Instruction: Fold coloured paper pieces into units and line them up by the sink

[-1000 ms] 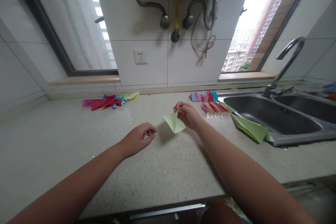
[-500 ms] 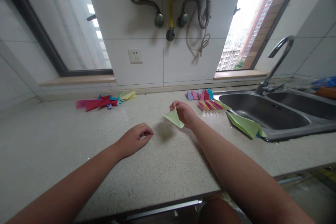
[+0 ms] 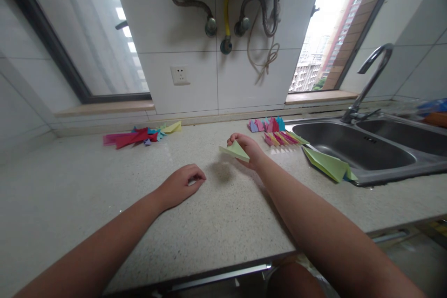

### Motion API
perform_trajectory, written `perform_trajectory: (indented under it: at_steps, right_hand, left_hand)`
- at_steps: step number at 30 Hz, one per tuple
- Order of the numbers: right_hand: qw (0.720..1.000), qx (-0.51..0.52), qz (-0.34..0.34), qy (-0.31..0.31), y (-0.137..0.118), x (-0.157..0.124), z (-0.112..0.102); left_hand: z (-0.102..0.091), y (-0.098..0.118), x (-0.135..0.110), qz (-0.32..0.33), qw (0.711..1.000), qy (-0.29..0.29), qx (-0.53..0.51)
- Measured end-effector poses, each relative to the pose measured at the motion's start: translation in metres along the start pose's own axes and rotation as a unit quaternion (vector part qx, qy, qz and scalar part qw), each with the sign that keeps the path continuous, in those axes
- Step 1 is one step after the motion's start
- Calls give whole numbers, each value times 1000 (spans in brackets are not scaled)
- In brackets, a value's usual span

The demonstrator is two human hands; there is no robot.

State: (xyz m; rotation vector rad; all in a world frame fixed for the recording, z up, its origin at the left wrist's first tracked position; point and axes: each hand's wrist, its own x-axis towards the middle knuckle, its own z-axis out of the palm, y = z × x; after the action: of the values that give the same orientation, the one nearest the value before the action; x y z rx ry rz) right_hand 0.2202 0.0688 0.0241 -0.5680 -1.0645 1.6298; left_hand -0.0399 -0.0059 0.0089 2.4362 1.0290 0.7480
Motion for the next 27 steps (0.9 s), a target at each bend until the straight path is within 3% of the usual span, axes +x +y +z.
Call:
perform_trajectory:
  at_steps: [10, 23, 27]
  right_hand:
    - [1000, -11, 1, -5, 2, 3, -6]
    - [996, -83, 32, -9, 9, -4, 9]
    - [992, -124, 28, -5, 11, -3, 9]
  left_hand:
    - [1, -2, 0, -4, 1000, -6, 4]
    - [2, -2, 1, 0, 1000, -5, 6]
    - [4, -3, -1, -30, 999, 10, -31]
